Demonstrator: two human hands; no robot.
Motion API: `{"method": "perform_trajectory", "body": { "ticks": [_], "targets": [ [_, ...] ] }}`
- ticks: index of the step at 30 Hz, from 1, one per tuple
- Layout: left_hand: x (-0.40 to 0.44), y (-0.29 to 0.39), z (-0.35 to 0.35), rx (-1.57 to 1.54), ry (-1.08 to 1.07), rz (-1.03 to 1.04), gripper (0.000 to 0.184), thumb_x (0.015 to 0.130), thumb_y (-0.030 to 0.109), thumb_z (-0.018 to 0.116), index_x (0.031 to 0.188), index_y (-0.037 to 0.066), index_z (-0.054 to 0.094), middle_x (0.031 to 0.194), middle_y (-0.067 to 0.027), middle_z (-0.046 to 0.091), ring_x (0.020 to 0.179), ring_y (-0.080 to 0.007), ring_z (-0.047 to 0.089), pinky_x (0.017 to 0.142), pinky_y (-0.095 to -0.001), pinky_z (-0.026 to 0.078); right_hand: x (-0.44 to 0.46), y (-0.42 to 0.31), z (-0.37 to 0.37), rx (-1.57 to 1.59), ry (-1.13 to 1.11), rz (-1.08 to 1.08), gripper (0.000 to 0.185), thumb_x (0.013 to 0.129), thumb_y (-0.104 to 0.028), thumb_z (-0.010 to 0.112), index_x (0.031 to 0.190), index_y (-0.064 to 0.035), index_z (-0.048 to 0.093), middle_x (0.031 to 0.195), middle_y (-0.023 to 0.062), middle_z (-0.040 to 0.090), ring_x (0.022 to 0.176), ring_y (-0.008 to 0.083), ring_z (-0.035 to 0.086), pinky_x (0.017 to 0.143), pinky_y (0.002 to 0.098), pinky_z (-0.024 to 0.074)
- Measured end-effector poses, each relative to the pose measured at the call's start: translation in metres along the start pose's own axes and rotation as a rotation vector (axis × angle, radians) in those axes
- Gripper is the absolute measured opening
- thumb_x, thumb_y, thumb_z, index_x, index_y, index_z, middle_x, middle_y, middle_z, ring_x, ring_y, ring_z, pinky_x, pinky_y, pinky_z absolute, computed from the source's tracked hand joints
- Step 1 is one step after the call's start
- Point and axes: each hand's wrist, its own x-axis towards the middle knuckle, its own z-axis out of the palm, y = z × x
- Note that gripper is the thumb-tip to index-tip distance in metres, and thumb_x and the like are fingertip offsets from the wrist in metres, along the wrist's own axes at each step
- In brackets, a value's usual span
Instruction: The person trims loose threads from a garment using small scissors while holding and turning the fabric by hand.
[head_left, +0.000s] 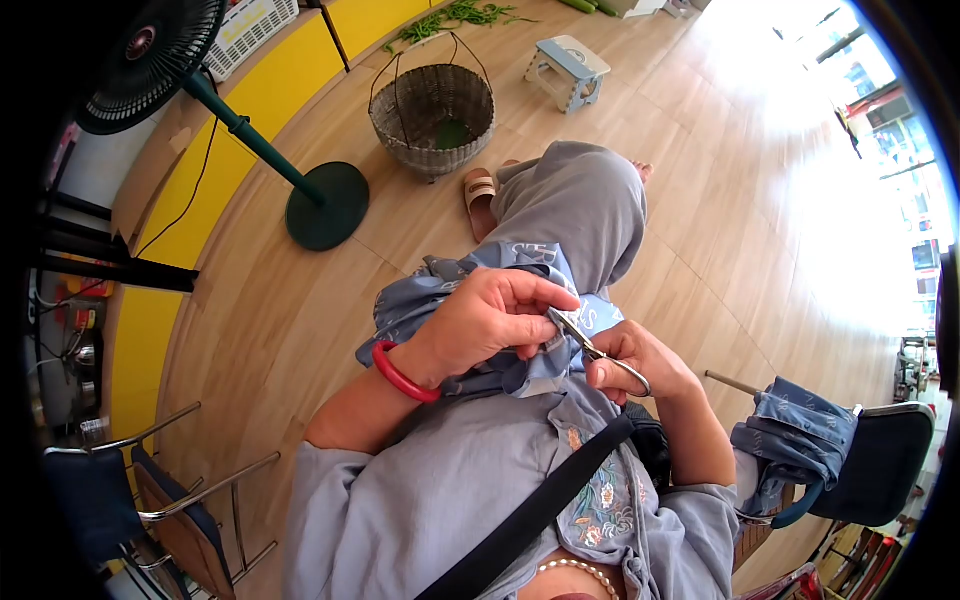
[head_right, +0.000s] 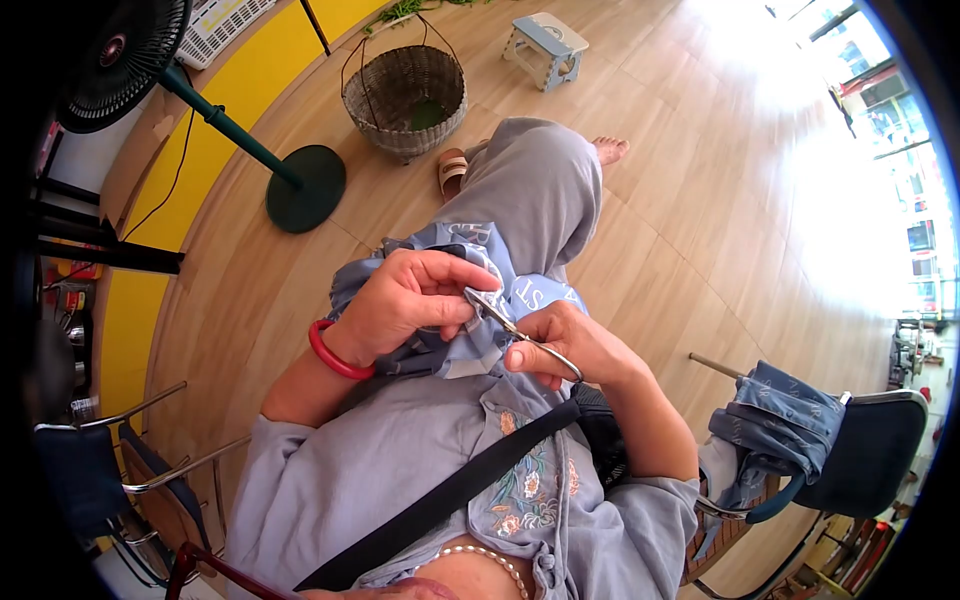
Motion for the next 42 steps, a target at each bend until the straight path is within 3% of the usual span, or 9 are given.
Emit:
{"method": "perform_trajectory", "body": {
  "ticks": [8,13,16,18,22,24,28,31,42],
  "targets": [
    [0.001,-0.001,0.001,0.011,-0.047,0.014,0.043,0.081,-0.005,0.057,0.124,-0.001,0.052,0.091,-0.0047,0.063,0.072,-0.0055,0.056,0.062,-0.0185,0.045,-0.008,-0.020,0.007,0.090,0.224,-0.205,0.055,0.075,-0.055,0.070,0.059,-0.0050,0.053,0.048,-0.0019,0.050,0.043,0.0054,0.047,0.039,0.0210,0.0331],
    [0.003,-0.002,0.006,0.019,-0.038,0.145,0.068,0.078,-0.009,0.053,0.141,0.005,0.030,0.089,-0.0037,0.059,0.076,-0.0050,0.053,0.065,-0.0197,0.044,0.006,-0.028,-0.006,-0.067,0.403,-0.582,0.031,0.068,-0.006,0.079,0.076,-0.0042,0.049,0.086,0.0057,0.066,0.080,0.0099,0.056,0.069,0.0267,0.0465],
    [0.004,-0.006,-0.001,0.083,-0.073,0.143,0.080,0.077,-0.010,0.052,0.146,0.009,0.016,0.088,-0.0034,0.057,0.078,-0.0063,0.054,0.067,-0.0207,0.044,0.016,-0.047,-0.001,-0.335,0.432,-0.609,0.029,0.067,-0.002,0.075,0.079,-0.0024,0.049,0.092,0.0056,0.066,0.079,0.0136,0.057,0.073,0.0290,0.0470],
    [0.004,-0.008,-0.003,0.106,-0.077,0.165,0.085,0.079,-0.011,0.051,0.148,0.012,0.006,0.114,-0.0096,0.057,0.091,-0.0071,0.055,0.074,-0.0206,0.043,0.023,-0.054,-0.004,-0.499,0.392,-0.566,0.031,0.065,-0.001,0.075,0.079,-0.0031,0.046,0.108,0.0115,0.065,0.083,0.0188,0.059,0.075,0.0339,0.0477],
    [0.002,-0.005,-0.004,0.076,-0.067,0.172,0.084,0.079,-0.012,0.051,0.147,0.011,0.007,0.118,-0.0105,0.055,0.091,-0.0071,0.054,0.073,-0.0207,0.043,0.037,-0.054,-0.002,-0.789,0.327,-0.621,0.030,0.065,-0.001,0.072,0.091,-0.0015,0.057,0.096,0.0099,0.064,0.077,0.0254,0.059,0.069,0.0327,0.0477],
    [0.003,-0.009,-0.006,0.085,-0.011,0.150,0.083,0.077,-0.004,0.061,0.145,0.008,0.015,0.088,-0.0032,0.054,0.073,-0.0059,0.050,0.066,-0.0206,0.043,0.038,-0.051,0.000,-0.668,0.410,-0.478,0.026,0.065,-0.002,0.073,0.087,-0.0022,0.057,0.087,0.0088,0.063,0.072,0.0245,0.059,0.067,0.0326,0.0478],
    [-0.006,-0.007,0.000,0.391,0.110,0.232,0.082,0.073,0.005,0.071,0.141,0.007,0.025,0.094,-0.0064,0.054,0.070,-0.0099,0.051,0.066,-0.0233,0.045,0.040,-0.043,-0.003,-0.499,0.409,-0.363,0.027,0.070,-0.002,0.072,0.074,-0.0058,0.046,0.072,0.0033,0.059,0.062,0.0094,0.051,0.057,0.0242,0.0419],
    [-0.003,-0.010,0.014,1.042,0.484,0.731,0.065,0.064,0.008,0.076,0.121,0.005,0.045,0.103,-0.0152,0.051,0.082,-0.0295,0.057,0.070,-0.0362,0.049,0.042,-0.042,0.003,-0.179,0.409,-0.267,0.030,0.072,-0.001,0.071,0.071,-0.0078,0.041,0.073,0.0000,0.056,0.064,0.0050,0.046,0.055,0.0209,0.0380],
    [-0.011,-0.019,0.005,0.937,0.451,0.625,0.012,0.073,-0.001,0.067,0.079,0.000,0.057,0.091,-0.0074,0.053,0.065,-0.0119,0.049,0.052,-0.0231,0.038,0.043,-0.026,0.003,-0.031,0.376,-0.371,0.021,0.077,-0.005,0.069,0.077,-0.0037,0.047,0.078,0.0005,0.059,0.070,0.0059,0.046,0.063,0.0234,0.0421]
  ]
}}
